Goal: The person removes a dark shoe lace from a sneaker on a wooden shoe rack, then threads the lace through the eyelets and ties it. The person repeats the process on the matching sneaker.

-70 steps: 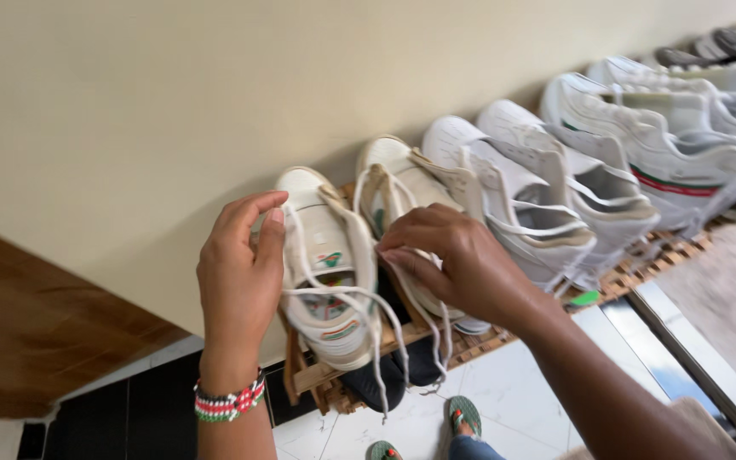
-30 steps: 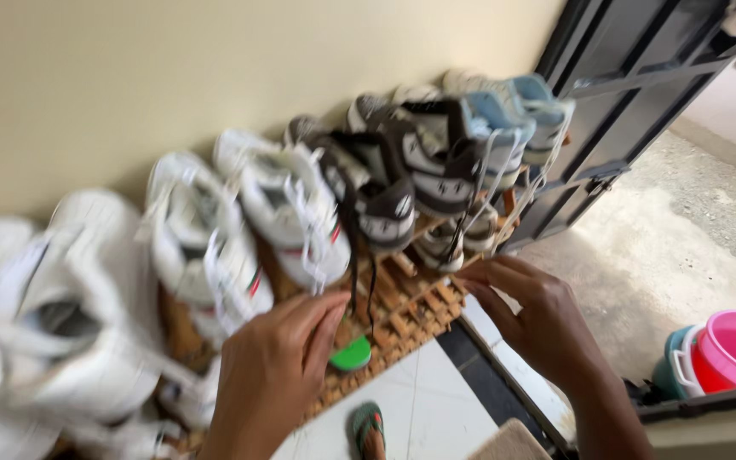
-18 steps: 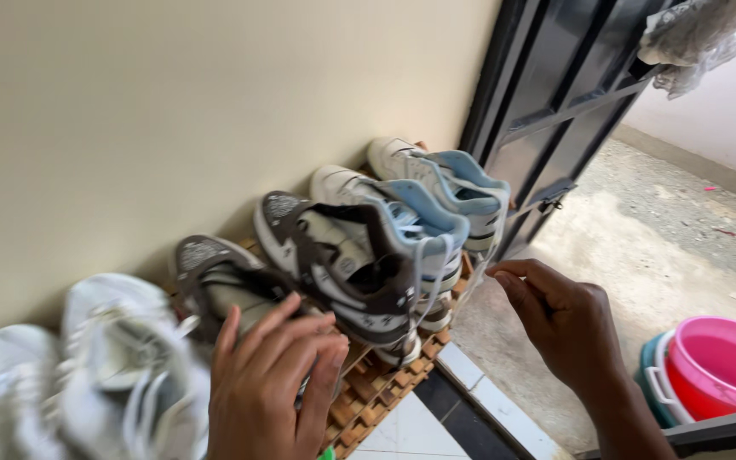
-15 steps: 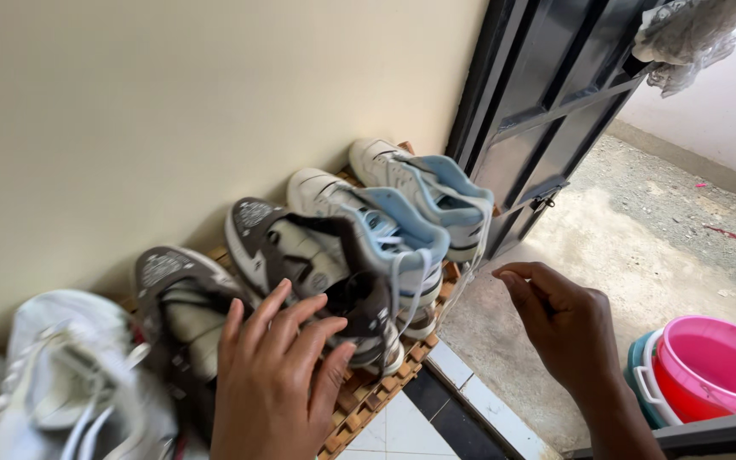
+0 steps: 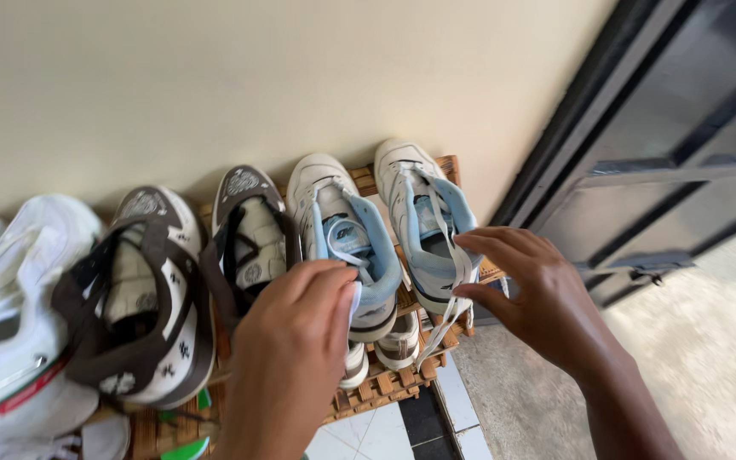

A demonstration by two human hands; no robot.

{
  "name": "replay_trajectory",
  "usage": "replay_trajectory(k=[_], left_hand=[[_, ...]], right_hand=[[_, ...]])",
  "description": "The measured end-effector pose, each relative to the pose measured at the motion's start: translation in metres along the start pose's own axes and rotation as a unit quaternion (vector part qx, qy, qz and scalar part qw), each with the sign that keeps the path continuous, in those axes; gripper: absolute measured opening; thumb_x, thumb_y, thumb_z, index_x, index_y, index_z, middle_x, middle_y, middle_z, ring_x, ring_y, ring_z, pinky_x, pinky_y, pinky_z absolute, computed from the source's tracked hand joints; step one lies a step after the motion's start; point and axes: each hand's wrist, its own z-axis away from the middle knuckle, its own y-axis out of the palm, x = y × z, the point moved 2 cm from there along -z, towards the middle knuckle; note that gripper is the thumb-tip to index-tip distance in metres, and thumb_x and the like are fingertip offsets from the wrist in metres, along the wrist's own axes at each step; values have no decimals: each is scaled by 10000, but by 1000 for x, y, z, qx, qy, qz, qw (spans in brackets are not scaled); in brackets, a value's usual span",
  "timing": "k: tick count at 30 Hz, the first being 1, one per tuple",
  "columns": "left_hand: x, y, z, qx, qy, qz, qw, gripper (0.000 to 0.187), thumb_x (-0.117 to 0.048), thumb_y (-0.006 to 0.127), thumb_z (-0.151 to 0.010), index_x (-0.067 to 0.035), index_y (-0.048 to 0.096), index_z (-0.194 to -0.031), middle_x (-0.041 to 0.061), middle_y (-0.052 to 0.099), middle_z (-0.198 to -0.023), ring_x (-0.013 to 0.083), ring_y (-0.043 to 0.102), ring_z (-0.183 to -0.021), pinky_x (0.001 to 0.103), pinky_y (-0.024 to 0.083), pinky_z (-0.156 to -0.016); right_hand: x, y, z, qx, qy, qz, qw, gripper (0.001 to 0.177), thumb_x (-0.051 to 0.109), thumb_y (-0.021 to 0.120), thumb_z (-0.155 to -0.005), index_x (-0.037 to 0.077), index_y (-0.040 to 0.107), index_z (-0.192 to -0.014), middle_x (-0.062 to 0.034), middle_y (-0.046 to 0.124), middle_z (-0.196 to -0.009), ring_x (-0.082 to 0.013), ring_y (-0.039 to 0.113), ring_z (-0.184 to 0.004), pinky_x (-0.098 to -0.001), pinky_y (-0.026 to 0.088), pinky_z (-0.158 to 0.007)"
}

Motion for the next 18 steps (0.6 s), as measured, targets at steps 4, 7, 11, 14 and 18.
replay_trajectory(k=[4,7,11,14,18], left_hand=[[-25,31,-13,40,109,-215,970,272,-180,722,-860,49,729,-1007,181,718,-945,320,644,-973,488,362,-1097],[-20,48,-11,87,75,-303,946,116,-93,709,-835,-8,737,-907,155,715,-863,317,642,-936,500,302,-1151],[-15,54,-24,103,80,-316,940,95,-12,708,-789,-53,735,-871,100,717,-816,278,661,-870,494,276,-1187],[-7,60,-18,85,95,-273,954,89,-45,738,-766,-46,724,-854,108,710,-791,282,669,-841,481,296,-1179],[2,66,-3,46,117,-257,958,43,-14,727,-815,-57,728,-821,114,708,-758,280,677,-844,456,310,-1217]], right_hand=[[-18,6,-13,99,-62,19,993,457,339,798,-786,111,722,-1175,-87,735,-1185,-273,653,-1155,-434,525,-965],[-26,17,-21,174,-87,35,980,446,331,784,-821,114,702,-1202,-62,727,-1202,-252,639,-1179,-416,521,-1012],[-25,18,-30,257,-33,71,963,534,310,822,-756,143,680,-1243,-56,732,-1126,-242,620,-1166,-424,513,-971],[-30,21,-28,250,-28,49,967,502,275,824,-770,150,692,-1238,-55,740,-1121,-235,639,-1145,-411,540,-917],[-40,22,-11,162,-48,-9,986,350,131,814,-780,103,741,-1122,-80,749,-1144,-236,693,-1085,-385,578,-878]])
